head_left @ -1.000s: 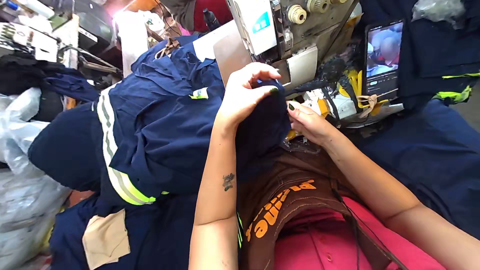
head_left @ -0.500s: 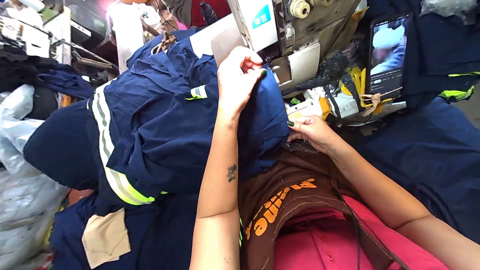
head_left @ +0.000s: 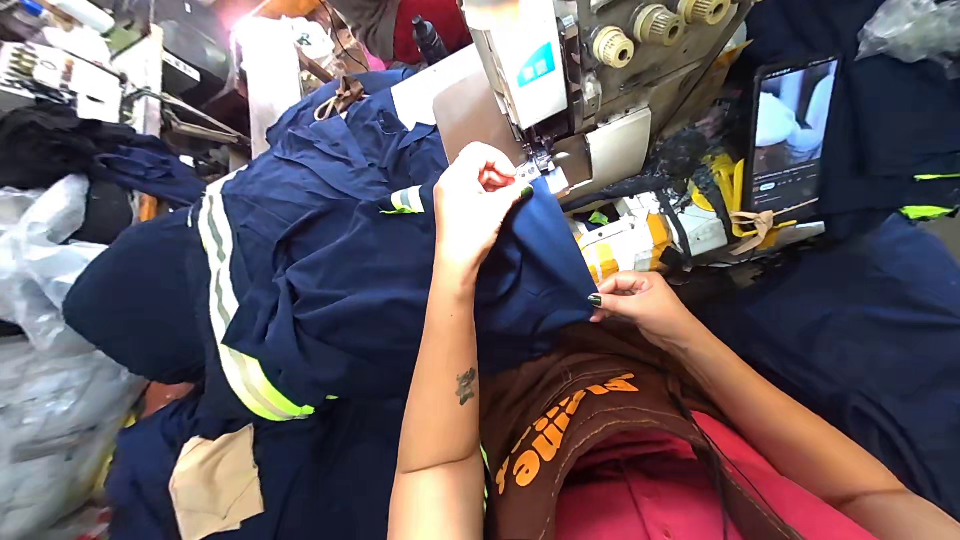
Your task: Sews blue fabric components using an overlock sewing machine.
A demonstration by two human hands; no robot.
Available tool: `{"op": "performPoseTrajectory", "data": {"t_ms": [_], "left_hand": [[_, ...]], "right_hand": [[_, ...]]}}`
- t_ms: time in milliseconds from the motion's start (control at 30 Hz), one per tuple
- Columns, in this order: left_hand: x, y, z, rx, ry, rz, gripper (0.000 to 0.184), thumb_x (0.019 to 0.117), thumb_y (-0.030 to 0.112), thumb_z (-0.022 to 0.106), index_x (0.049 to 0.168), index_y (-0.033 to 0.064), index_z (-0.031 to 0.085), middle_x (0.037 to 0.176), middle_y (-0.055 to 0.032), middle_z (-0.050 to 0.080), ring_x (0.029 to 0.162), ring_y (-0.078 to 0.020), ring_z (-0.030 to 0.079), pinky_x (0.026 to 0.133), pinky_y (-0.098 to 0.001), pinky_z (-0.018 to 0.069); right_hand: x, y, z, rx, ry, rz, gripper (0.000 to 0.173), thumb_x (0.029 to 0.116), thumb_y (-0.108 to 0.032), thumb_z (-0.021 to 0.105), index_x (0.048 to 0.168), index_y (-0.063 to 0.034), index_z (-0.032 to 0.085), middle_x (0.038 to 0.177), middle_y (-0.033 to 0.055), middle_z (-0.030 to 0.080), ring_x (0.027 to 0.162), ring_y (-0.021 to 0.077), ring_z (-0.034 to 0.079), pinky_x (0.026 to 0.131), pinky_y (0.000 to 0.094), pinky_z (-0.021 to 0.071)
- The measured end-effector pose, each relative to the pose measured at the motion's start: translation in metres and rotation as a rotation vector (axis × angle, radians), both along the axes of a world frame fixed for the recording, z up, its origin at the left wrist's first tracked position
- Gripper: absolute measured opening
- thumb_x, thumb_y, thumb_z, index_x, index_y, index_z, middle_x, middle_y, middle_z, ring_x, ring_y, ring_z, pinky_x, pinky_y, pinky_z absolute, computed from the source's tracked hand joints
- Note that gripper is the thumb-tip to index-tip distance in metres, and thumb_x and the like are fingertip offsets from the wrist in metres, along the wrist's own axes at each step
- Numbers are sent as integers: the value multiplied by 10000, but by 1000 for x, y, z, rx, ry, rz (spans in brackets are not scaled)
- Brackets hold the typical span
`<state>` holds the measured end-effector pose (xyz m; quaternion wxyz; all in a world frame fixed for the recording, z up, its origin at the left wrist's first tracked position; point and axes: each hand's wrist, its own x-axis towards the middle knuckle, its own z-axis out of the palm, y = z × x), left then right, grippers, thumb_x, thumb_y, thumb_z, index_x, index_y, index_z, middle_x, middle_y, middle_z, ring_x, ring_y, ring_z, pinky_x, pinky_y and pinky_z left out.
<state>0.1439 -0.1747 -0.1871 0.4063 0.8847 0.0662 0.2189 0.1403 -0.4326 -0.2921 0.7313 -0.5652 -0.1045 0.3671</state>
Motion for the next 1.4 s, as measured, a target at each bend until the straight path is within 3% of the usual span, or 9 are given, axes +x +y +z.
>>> {"op": "performPoseTrajectory", "data": {"t_ms": [167,300,367,467,533,600,700,900,1400], "left_hand": [[7,-2,1,82,41,15,211,817,63,797,979,43,663,899,-30,676,788,-56,625,736,-230,522],[7,-10,0,163,72,61,172,852,97,781,992,54,690,890,-40,700,788,-92,643,742,-293,528],[1,-14,-7,281,-4,50,108,903,117,749,993,58,739,980,-63,710,902,-137,669,834,-328,546],[-12,-33,-19,619,-155,101,174,1015,162,633,1034,32,747,1125,-172,670,1088,-338,630,943,-508,492],[-19,-56,-25,770,-140,217,214,1042,188,592,1085,37,738,1175,-189,661,1134,-382,602,964,-558,450],[-25,-74,-35,815,-82,282,248,1041,139,566,1213,43,717,1213,-189,668,1161,-379,609,969,-552,448],[-29,-85,-45,822,-50,355,311,1040,79,531,1311,75,682,1247,-164,683,1207,-335,626,1039,-516,449],[-30,-86,-48,823,-61,381,343,1044,50,506,1335,92,682,1269,-127,701,1197,-279,649,1043,-473,451],[-27,-95,-50,791,-21,388,364,1036,55,510,1371,91,649,1317,-145,668,1256,-308,616,1062,-464,463]], "right_hand": [[2,1,0,12,-12,-12,34,894,30,710,898,-2,698,785,35,737,678,126,721,693,297,637],[2,5,2,6,28,-30,163,861,80,698,888,-36,587,704,17,699,594,130,701,624,299,629],[2,7,5,-7,39,-15,203,859,93,695,950,-26,557,711,31,697,592,140,700,614,301,626],[4,6,7,-23,16,47,338,886,67,680,1201,20,565,793,55,705,653,144,703,655,304,626],[5,4,5,-5,-29,77,300,909,37,679,1202,41,613,851,52,720,692,122,706,679,292,626],[5,3,5,32,-72,87,179,908,31,679,1086,46,669,848,38,724,694,100,704,677,277,623],[4,3,6,60,-86,114,127,913,33,672,1040,36,670,827,29,723,685,93,701,667,270,619],[2,2,10,57,-76,131,102,929,22,660,1031,24,657,824,28,720,683,94,700,669,266,615],[-5,-6,18,63,-104,162,160,953,27,625,1113,26,637,852,35,726,705,112,716,679,284,628]]}}
